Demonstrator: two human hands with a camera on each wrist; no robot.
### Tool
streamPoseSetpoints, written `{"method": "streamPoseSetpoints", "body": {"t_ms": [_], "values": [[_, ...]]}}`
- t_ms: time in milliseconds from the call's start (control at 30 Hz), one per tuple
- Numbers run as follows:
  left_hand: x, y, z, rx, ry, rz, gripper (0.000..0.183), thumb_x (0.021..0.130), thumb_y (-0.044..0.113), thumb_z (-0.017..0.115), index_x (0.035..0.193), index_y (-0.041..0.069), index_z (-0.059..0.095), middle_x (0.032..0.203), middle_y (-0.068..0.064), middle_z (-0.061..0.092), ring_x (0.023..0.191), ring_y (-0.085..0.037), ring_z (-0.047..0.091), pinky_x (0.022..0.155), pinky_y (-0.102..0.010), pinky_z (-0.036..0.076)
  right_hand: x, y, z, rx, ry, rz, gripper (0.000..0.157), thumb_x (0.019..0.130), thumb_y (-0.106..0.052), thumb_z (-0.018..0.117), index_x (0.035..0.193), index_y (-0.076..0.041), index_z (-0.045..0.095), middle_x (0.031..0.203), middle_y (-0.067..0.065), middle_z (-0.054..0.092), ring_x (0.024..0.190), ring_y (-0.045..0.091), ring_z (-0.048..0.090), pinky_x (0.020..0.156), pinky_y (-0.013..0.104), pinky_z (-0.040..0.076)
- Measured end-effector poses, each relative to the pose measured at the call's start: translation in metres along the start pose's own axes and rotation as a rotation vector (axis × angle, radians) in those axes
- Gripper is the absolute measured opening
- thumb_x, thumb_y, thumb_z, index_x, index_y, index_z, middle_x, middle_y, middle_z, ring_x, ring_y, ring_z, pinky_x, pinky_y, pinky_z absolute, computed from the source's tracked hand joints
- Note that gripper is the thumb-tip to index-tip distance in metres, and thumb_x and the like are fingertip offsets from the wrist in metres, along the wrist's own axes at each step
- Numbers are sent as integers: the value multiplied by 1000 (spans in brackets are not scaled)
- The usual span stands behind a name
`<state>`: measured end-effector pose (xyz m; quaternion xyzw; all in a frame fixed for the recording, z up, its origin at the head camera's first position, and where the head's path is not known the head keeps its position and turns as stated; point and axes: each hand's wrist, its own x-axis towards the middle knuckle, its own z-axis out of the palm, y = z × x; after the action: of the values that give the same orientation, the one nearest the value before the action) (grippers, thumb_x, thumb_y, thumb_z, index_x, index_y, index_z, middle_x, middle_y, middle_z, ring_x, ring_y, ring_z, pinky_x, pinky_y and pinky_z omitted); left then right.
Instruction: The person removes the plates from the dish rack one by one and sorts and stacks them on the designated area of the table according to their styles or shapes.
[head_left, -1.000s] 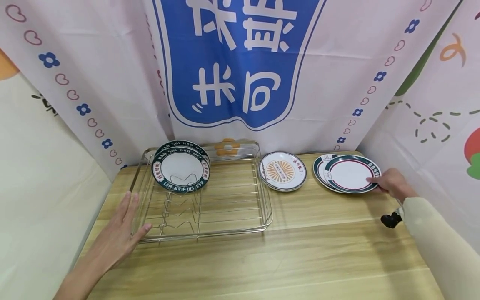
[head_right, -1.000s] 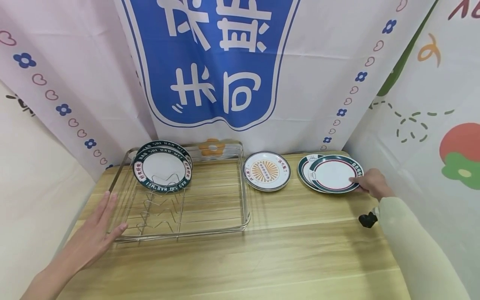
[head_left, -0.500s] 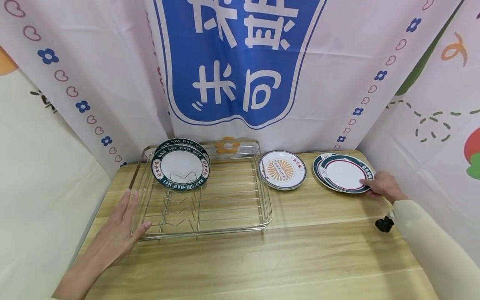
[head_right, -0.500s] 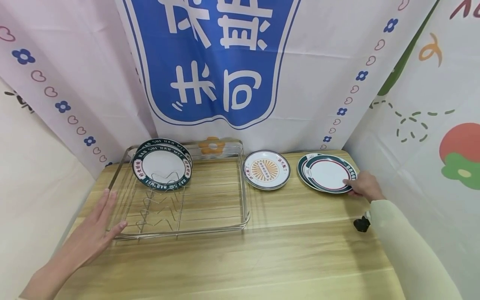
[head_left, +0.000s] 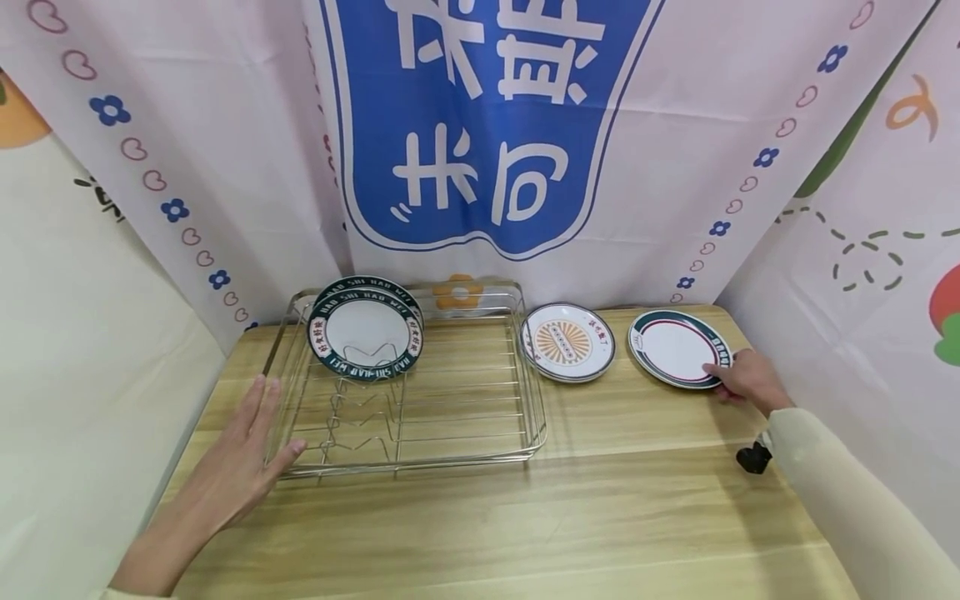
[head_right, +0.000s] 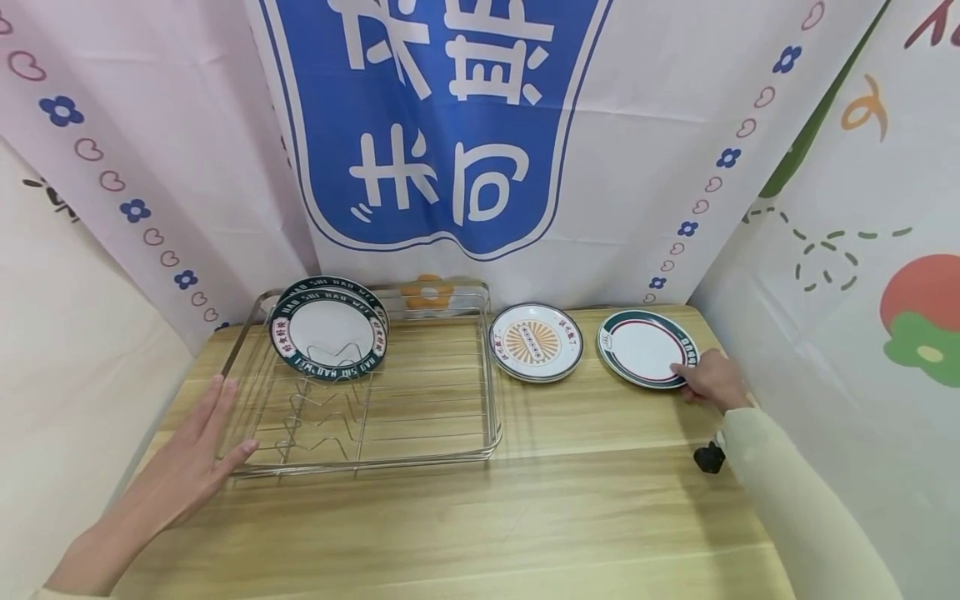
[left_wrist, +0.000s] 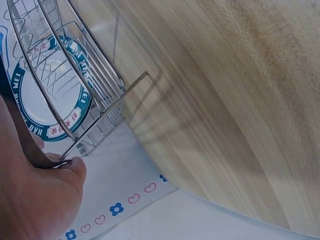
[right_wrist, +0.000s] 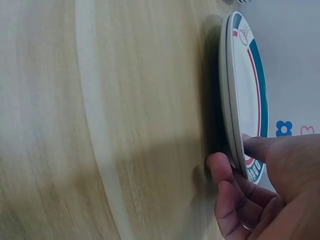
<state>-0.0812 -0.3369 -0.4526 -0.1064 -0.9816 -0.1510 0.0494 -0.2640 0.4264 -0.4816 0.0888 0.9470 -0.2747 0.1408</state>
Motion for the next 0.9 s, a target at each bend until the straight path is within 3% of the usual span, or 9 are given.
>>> {"method": "streamPoseSetpoints", "body": {"t_ms": [233, 367, 533, 633, 800, 900], "values": [[0, 0, 0, -4, 14, 6, 93, 109, 46, 54, 170, 12, -7, 176, -16, -15, 151, -63, 21, 108, -81, 33, -6, -3, -4, -81, 11, -23, 51, 104, -43, 60, 74, -2, 64, 57, 2, 67, 53, 16, 64, 54, 30, 44], [0, 0, 1, -10, 21, 7, 93, 109, 47, 55, 171, 12, -6, 176, -17, -13, 149, -64, 24, 107, -81, 34, -12, -6, -19, -172, 44, 63, 59, 103, -56, 55, 69, -8, 62, 58, 3, 62, 60, 22, 62, 55, 34, 42], [0, 0, 1, -9, 22, 9, 93, 108, 47, 55, 171, 13, -5, 176, -17, -13, 148, -64, 25, 107, -82, 34, -19, -16, -41, -214, 99, 110, 67, 103, -61, 53, 93, 5, 60, 73, 15, 67, 72, 35, 65, 59, 43, 48], [0, -1, 2, -7, 18, 9, 94, 108, 47, 55, 171, 13, -5, 176, -16, -14, 148, -65, 25, 107, -82, 33, -22, -30, -51, -219, 130, 63, 73, 103, -60, 52, 110, 13, 56, 82, 21, 69, 74, 36, 66, 58, 44, 49], [1, -1, 2, -13, 16, 12, 94, 108, 46, 56, 171, 13, -5, 176, -16, -14, 149, -64, 24, 108, -81, 33, -26, -64, -57, -241, 151, -42, 72, 103, -58, 55, 117, 12, 54, 88, 24, 67, 74, 36, 65, 55, 41, 51], [1, 0, 1, -15, 16, 13, 93, 108, 46, 56, 171, 13, -5, 176, -16, -14, 150, -63, 23, 108, -81, 33, -30, -89, -56, -287, 155, -117, 75, 103, -56, 57, 130, 14, 53, 111, 34, 66, 92, 48, 66, 64, 50, 55]]}}
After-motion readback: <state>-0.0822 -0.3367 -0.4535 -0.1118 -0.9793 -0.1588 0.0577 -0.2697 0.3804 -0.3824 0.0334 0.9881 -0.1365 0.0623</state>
